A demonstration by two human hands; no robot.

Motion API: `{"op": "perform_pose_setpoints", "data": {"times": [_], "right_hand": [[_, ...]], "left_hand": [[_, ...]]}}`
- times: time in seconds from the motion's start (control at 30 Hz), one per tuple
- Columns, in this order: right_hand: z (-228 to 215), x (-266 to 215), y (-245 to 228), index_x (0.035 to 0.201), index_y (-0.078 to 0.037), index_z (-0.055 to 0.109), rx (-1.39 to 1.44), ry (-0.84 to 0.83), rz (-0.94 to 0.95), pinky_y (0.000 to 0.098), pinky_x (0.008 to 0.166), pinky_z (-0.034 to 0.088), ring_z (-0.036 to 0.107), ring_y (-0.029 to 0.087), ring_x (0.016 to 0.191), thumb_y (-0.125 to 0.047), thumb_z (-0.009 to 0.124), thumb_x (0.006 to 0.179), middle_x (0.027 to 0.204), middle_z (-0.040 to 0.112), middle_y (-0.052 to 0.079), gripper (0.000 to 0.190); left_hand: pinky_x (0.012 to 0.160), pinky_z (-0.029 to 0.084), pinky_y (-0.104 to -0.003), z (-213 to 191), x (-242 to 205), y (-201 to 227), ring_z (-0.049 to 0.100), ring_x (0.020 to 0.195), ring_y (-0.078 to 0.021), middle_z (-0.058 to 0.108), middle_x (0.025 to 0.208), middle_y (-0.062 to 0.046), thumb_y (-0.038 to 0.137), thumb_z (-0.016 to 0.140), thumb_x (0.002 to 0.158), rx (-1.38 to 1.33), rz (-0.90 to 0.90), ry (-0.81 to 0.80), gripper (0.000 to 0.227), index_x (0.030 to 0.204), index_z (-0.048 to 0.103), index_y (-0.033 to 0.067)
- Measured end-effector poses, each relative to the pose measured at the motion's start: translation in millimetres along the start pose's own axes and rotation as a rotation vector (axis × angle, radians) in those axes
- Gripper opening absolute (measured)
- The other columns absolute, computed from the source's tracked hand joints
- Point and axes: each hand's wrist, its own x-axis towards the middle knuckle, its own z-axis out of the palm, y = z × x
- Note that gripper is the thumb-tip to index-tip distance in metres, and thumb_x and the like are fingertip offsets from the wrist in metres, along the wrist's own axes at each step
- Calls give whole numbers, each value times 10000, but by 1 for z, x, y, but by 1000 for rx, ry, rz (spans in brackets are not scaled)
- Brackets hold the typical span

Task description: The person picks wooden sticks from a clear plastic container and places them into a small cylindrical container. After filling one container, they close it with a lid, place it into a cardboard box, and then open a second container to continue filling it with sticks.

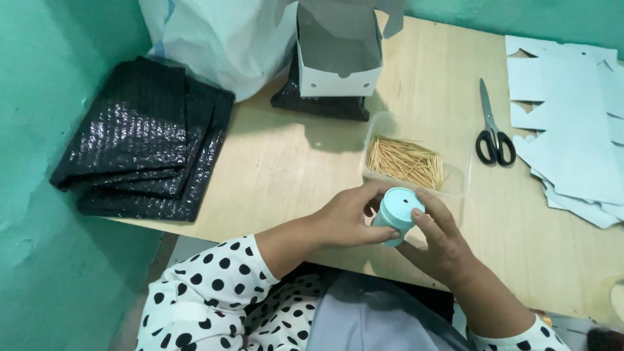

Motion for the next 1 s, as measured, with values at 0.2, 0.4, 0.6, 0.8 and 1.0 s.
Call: {"op": "perform_pose_setpoints", "data": {"times": [0.2,0.4,0.6,0.8,1.0], "right_hand": [[-2,68,25,1472,-124,454,50,15,-149,516,1002,552,596,484,1251,-155,962,578,1409,516,295,1028],[7,132,36,1388,-5,520,143,66,-172,512,1027,545,617,488,1243,-192,960,614,1367,554,299,910],[13,217,73,1467,92,429,209,-30,-62,519,937,553,584,489,1167,-66,963,588,1328,532,325,1040],[32,261,109,1576,24,305,112,-341,85,421,939,504,504,364,1206,-108,830,728,1425,481,284,1006],[46,272,95,1556,13,375,111,-440,217,409,913,496,581,316,1052,-177,840,712,1413,506,244,982]], "left_hand": [[827,593,-395,-63,20,55,722,969,-292,741,1029,-127,386,790,792,225,138,-8,601,1286,610,95],[884,570,-478,-126,43,91,707,1052,-389,741,1058,-214,446,760,816,543,276,-19,600,1209,676,0],[956,528,-538,-188,76,79,637,1169,-455,685,1204,-272,410,809,848,862,353,129,593,1234,690,-24],[916,517,-553,-206,93,-5,517,1303,-425,429,1498,-239,360,923,750,999,71,207,733,1362,583,143],[768,544,-525,-204,82,-25,638,1139,-421,535,1379,-277,119,789,881,829,297,320,216,938,602,28]]}}
